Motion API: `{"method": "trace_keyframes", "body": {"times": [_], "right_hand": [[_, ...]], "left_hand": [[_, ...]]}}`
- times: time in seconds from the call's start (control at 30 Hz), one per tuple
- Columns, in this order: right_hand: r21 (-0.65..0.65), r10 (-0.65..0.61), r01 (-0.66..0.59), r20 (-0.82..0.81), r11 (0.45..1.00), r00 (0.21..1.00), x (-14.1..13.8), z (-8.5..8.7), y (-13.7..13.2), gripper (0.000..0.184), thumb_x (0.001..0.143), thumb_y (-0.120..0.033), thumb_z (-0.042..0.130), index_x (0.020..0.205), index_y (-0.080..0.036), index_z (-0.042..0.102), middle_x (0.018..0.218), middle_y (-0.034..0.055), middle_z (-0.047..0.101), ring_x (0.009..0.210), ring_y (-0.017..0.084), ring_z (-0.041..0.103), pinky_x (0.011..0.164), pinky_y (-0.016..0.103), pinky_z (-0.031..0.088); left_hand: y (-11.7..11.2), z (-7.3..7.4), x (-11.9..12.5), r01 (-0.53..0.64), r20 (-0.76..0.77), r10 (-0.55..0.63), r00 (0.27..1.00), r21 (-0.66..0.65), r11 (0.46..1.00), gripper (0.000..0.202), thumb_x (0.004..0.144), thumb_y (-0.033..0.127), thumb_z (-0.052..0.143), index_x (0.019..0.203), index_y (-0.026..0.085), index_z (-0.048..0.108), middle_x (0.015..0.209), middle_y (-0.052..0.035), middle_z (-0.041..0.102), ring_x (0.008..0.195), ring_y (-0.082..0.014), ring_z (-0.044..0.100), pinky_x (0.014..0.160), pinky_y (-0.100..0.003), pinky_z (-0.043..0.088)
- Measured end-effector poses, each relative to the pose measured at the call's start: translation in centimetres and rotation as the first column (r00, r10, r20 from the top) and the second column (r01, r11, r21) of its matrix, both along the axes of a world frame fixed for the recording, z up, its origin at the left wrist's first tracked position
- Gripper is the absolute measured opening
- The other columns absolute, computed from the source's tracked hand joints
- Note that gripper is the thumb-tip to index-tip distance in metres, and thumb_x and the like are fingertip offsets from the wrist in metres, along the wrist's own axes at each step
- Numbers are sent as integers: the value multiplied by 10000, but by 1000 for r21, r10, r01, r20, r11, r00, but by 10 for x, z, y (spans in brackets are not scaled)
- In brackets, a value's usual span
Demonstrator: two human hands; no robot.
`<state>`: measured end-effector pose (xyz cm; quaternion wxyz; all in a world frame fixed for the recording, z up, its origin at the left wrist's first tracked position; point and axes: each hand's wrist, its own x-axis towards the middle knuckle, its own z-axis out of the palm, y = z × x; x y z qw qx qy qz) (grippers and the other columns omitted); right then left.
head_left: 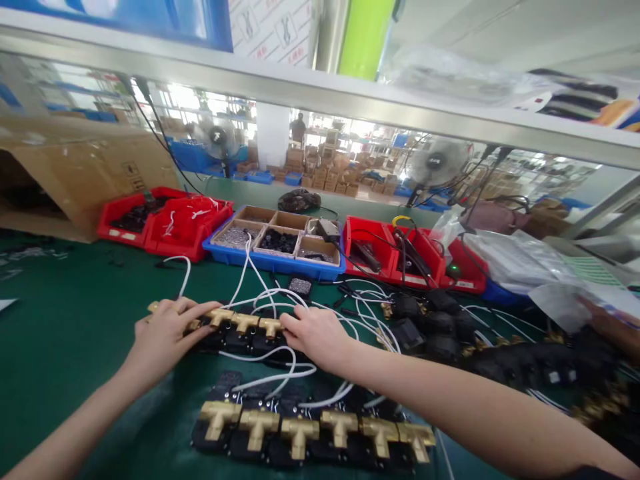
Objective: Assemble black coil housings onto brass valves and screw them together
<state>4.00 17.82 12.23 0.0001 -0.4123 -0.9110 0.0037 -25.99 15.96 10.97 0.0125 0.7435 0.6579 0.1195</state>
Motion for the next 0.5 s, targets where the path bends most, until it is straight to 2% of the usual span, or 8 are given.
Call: {"method": "trace_keyframes", "body": {"times": [0.07, 0.17, 0.3, 0.33, 0.4, 0.5], "right_hand": [[13, 0, -1, 23, 1000, 1000, 15, -1, -1, 302, 1001, -374, 533, 1180, -136, 589, 1021, 57, 628, 859, 142, 633, 762, 317, 579], [43, -4, 1, 57, 999, 998, 36, 0, -2, 303, 998, -379, 540, 1169, -134, 591, 1007, 54, 627, 832, 132, 628, 732, 295, 576], [159, 34, -42, 54, 986, 998, 61, -2, -7, 201, 986, -294, 563, 1106, -140, 610, 955, 37, 629, 792, 115, 621, 701, 264, 565], [195, 54, -61, 42, 979, 998, 67, -5, -8, 155, 977, -263, 568, 1060, -144, 622, 912, 27, 629, 754, 110, 621, 664, 245, 556], [284, 106, -100, -5, 953, 994, 77, -15, -7, 93, 929, -226, 586, 968, -173, 651, 796, 20, 614, 612, 150, 629, 495, 245, 502], [394, 228, -178, -82, 902, 970, 90, -33, 3, 249, 959, -204, 426, 1031, -199, 665, 757, 31, 616, 534, 172, 639, 426, 269, 487]], "left_hand": [[-5, 5, 18, 16, 21, -16, 1000, -21, 1000, 452, 948, 449, 378, 1298, 336, 641, 1060, -85, 631, 1013, -331, 522, 761, -426, 359], [-10, 14, 45, -15, 50, 20, 999, -96, 995, 419, 948, 416, 419, 1294, 340, 643, 1072, -79, 629, 1045, -327, 506, 783, -436, 356], [-18, 22, 78, -80, 46, 87, 995, -132, 988, 357, 942, 314, 498, 1261, 356, 655, 1069, -52, 624, 1072, -309, 506, 821, -439, 352], [-21, 22, 84, -80, 49, 88, 995, -135, 988, 351, 941, 299, 522, 1260, 374, 648, 1093, -41, 624, 1108, -300, 505, 842, -436, 355], [-24, 19, 93, -78, 57, 87, 995, -141, 987, 368, 932, 289, 574, 1270, 427, 622, 1141, -14, 622, 1149, -272, 502, 885, -430, 360], [-24, 12, 95, -100, 66, 111, 992, -141, 985, 343, 922, 362, 627, 1247, 472, 617, 1153, 2, 619, 1178, -256, 487, 944, -448, 348]]}}
